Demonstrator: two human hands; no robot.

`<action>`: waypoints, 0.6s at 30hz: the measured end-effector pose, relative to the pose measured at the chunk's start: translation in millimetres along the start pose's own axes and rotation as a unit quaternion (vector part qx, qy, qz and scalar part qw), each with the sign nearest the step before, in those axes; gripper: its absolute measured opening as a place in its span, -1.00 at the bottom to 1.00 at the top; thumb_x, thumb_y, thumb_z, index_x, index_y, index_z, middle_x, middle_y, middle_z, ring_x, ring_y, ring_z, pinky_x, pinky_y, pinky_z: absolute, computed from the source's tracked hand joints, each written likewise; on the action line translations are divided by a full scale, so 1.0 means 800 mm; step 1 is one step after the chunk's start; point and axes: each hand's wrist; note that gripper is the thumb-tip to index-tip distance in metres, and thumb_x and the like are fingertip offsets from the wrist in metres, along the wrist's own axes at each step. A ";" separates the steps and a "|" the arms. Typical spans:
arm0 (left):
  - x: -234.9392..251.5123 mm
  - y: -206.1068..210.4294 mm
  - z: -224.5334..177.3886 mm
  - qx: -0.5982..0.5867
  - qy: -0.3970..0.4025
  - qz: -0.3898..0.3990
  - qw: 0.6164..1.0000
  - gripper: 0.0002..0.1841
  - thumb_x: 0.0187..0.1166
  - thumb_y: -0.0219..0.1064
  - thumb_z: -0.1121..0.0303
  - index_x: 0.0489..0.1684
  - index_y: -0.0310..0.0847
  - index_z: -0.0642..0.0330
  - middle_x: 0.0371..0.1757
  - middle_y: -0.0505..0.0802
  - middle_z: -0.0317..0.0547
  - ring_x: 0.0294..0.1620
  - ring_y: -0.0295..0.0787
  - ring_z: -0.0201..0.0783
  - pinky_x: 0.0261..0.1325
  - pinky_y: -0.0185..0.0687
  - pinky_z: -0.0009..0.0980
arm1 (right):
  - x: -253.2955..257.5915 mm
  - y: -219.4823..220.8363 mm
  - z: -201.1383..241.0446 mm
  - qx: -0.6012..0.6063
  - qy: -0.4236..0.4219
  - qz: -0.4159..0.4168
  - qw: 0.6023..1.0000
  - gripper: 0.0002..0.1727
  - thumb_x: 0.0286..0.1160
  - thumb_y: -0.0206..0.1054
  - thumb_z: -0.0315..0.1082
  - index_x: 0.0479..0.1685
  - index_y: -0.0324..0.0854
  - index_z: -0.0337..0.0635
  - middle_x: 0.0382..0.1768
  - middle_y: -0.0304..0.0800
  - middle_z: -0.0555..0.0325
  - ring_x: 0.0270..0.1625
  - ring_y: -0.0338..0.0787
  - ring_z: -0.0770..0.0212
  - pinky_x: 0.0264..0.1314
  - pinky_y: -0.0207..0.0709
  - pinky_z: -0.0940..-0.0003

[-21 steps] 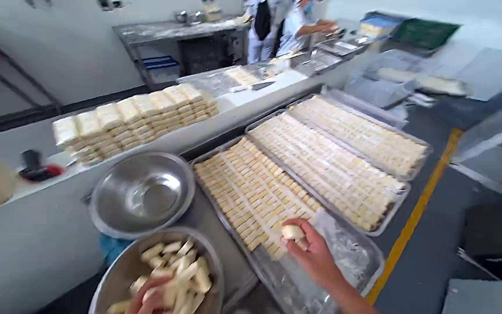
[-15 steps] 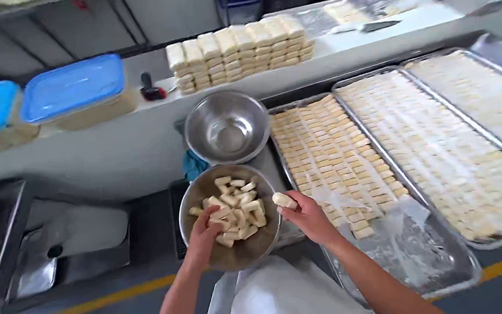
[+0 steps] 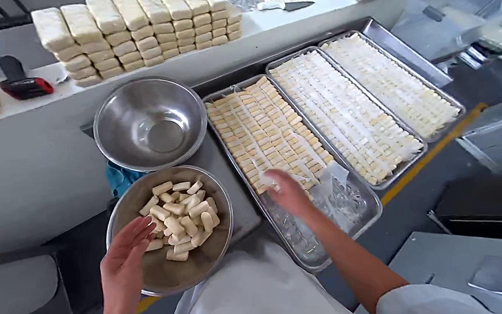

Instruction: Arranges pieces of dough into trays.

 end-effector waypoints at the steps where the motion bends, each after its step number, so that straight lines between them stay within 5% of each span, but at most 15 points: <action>1: 0.002 0.009 -0.005 -0.002 0.000 0.003 1.000 -0.50 0.46 0.07 0.50 0.43 0.42 0.49 0.26 0.83 -0.01 0.18 0.84 -0.26 0.22 0.78 -0.30 | 0.011 -0.010 -0.038 -0.029 0.045 -0.007 0.999 -0.37 0.45 0.49 -0.36 0.58 0.52 -0.20 0.59 0.52 -0.19 0.64 0.49 -0.22 0.63 0.39 -0.26; 4: 0.010 0.047 -0.020 -0.005 0.014 0.048 0.999 -0.52 0.45 0.06 0.52 0.39 0.45 0.46 0.15 0.88 -0.07 0.09 0.87 -0.27 0.15 0.80 -0.33 | 0.018 -0.008 -0.122 -0.068 0.103 0.021 0.992 -0.44 0.46 0.50 -0.34 0.49 0.61 -0.25 0.67 0.38 -0.29 0.75 0.28 -0.34 0.71 0.17 -0.38; 7: 0.016 0.094 -0.032 -0.002 0.035 0.109 0.993 -0.54 0.48 0.07 0.52 0.39 0.47 0.46 0.15 0.87 -0.05 0.09 0.87 -0.22 0.19 0.81 -0.28 | -0.004 0.021 -0.157 -0.048 0.017 -0.044 0.998 -0.82 0.59 0.37 -0.37 -0.03 0.80 -0.26 0.32 0.70 -0.22 0.50 0.60 -0.24 0.64 0.35 -0.26; 10: 0.016 0.139 -0.044 0.003 0.042 0.152 0.987 -0.57 0.50 0.09 0.51 0.35 0.51 0.44 0.16 0.87 -0.02 0.12 0.87 -0.18 0.20 0.81 -0.26 | -0.020 0.020 -0.160 0.144 0.077 -0.144 0.976 -0.71 0.78 0.14 -0.38 0.13 0.63 -0.46 0.06 0.82 -0.17 0.22 0.80 -0.04 0.41 0.60 -0.05; 12: 0.013 0.163 -0.048 0.004 0.034 0.180 0.983 -0.58 0.52 0.09 0.51 0.36 0.52 0.42 0.16 0.88 -0.02 0.12 0.87 -0.18 0.20 0.81 -0.27 | -0.017 0.003 -0.166 0.357 0.165 -0.251 0.885 -0.71 0.82 0.03 -0.35 0.14 0.52 -0.44 -0.29 0.77 -0.02 -0.20 0.81 0.19 0.06 0.72 0.18; 14: 0.007 0.180 -0.047 0.009 0.030 0.208 0.978 -0.57 0.51 0.08 0.51 0.37 0.52 0.42 0.16 0.88 -0.01 0.12 0.88 -0.18 0.21 0.81 -0.28 | -0.018 -0.012 -0.174 0.512 0.235 -0.322 0.761 -0.79 0.86 0.01 -0.25 -0.18 0.41 -0.09 -0.60 0.38 0.37 -0.58 0.49 0.42 -0.31 0.60 0.43; 15: 0.005 0.187 -0.044 0.011 0.032 0.222 0.974 -0.56 0.51 0.08 0.51 0.37 0.52 0.42 0.17 0.87 0.00 0.12 0.88 -0.18 0.22 0.81 -0.28 | -0.025 -0.015 -0.175 0.544 0.251 -0.331 0.729 -0.76 0.85 0.03 -0.24 -0.29 0.40 -0.03 -0.65 0.31 0.43 -0.64 0.40 0.45 -0.38 0.54 0.46; 18: -0.002 0.201 -0.043 0.026 0.043 0.241 0.969 -0.56 0.50 0.07 0.52 0.35 0.53 0.43 0.18 0.87 0.00 0.14 0.87 -0.17 0.23 0.80 -0.28 | -0.065 -0.028 -0.140 0.487 0.254 -0.273 0.790 -0.79 0.85 0.05 -0.25 -0.17 0.45 -0.12 -0.61 0.33 0.34 -0.61 0.42 0.40 -0.40 0.52 0.42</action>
Point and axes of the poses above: each hand's wrist, its own x-axis towards the middle knuckle, its own y-axis out of the palm, z = x × y
